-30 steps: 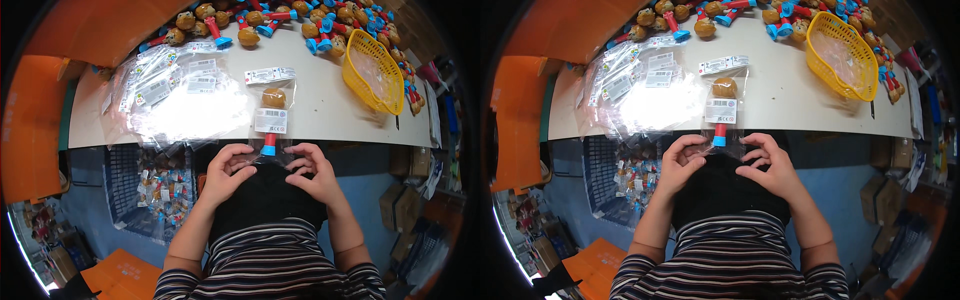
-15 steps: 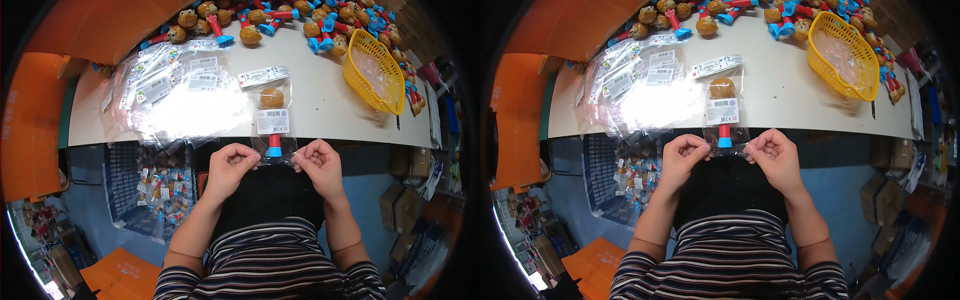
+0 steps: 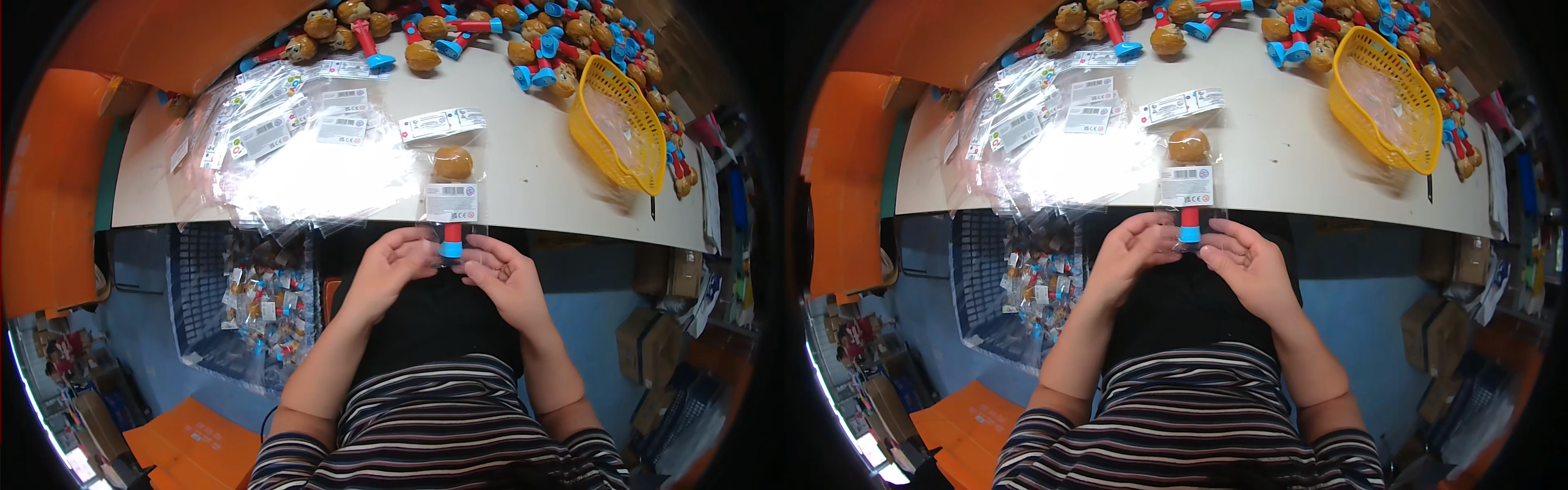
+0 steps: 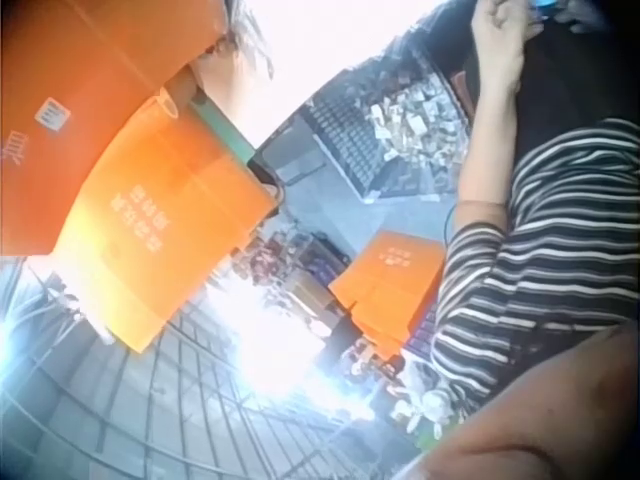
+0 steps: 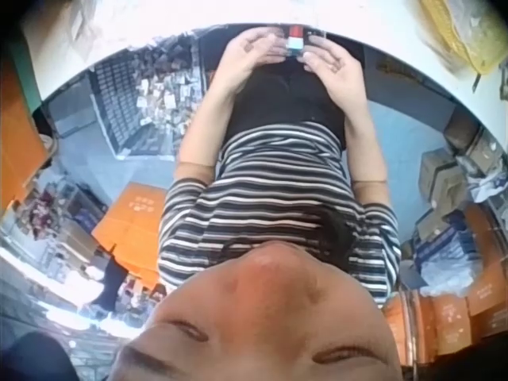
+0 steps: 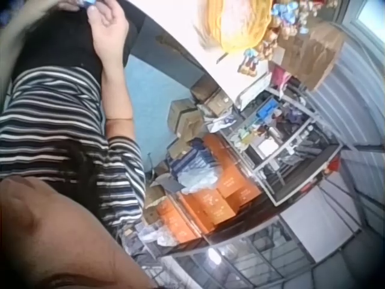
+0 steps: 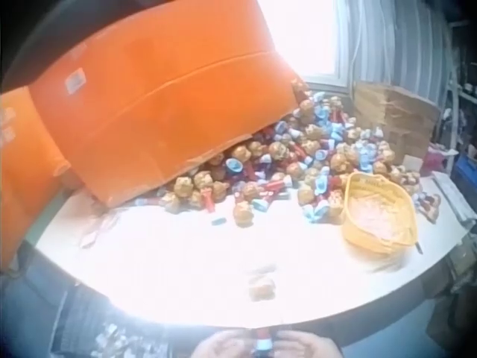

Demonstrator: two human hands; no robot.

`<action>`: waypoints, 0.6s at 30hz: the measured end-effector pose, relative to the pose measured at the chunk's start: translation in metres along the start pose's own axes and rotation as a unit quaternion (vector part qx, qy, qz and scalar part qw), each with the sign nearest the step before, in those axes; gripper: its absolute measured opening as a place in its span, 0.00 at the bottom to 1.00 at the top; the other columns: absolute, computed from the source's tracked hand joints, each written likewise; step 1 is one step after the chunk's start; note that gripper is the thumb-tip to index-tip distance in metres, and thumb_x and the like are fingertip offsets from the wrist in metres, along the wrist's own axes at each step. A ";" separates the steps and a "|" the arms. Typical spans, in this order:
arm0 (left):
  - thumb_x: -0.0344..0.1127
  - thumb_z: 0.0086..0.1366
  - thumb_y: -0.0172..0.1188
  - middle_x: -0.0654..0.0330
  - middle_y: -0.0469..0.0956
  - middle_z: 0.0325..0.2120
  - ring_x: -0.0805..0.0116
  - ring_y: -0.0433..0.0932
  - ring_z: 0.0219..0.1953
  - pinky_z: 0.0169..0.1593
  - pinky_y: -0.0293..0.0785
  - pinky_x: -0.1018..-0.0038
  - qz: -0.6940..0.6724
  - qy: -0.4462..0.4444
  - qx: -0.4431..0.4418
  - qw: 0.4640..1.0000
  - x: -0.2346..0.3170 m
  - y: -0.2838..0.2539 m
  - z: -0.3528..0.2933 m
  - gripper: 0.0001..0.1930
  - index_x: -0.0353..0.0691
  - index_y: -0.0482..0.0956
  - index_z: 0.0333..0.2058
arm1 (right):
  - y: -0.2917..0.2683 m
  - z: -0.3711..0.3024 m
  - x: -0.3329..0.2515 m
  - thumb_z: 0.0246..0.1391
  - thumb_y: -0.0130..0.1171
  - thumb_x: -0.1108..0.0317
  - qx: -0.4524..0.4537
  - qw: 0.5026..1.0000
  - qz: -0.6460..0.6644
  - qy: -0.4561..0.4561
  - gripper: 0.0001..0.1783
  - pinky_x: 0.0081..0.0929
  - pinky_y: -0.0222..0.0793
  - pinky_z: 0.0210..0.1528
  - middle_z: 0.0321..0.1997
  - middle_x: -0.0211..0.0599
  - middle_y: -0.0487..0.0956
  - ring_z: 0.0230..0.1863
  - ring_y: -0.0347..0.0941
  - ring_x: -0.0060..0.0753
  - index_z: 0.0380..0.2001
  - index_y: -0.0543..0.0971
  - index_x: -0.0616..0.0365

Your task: Packing small toys into plastic bags and sealing them.

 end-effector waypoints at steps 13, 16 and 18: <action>0.27 0.66 0.62 0.59 0.81 0.38 0.74 0.80 0.40 0.46 0.78 0.78 0.006 0.077 0.012 0.997 -0.010 0.011 0.004 0.09 0.30 0.78 0.43 | -0.003 -0.001 0.004 0.61 0.58 0.74 0.004 0.999 0.012 0.034 0.23 0.25 0.77 0.49 0.50 0.45 0.80 0.47 0.80 0.32 0.58 0.70 0.70; 0.26 0.66 0.61 0.59 0.81 0.37 0.75 0.80 0.39 0.46 0.77 0.79 -0.006 0.089 0.025 0.996 -0.006 0.014 0.000 0.08 0.30 0.78 0.42 | 0.000 0.000 0.004 0.60 0.60 0.74 0.004 0.999 0.022 0.030 0.24 0.25 0.76 0.51 0.50 0.45 0.80 0.48 0.79 0.30 0.58 0.70 0.70; 0.25 0.65 0.61 0.58 0.81 0.37 0.75 0.80 0.38 0.43 0.76 0.80 0.053 0.127 0.060 0.989 0.002 0.012 -0.009 0.05 0.29 0.79 0.39 | 0.005 -0.003 0.000 0.60 0.61 0.75 0.000 1.000 0.021 0.019 0.23 0.25 0.75 0.52 0.50 0.45 0.80 0.48 0.79 0.29 0.58 0.71 0.69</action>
Point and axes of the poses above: each hand's wrist, its own z-axis towards the middle knuckle, its own y-axis out of the palm, x = y × z, the point moved 7 cm from there along z, towards the middle knuckle
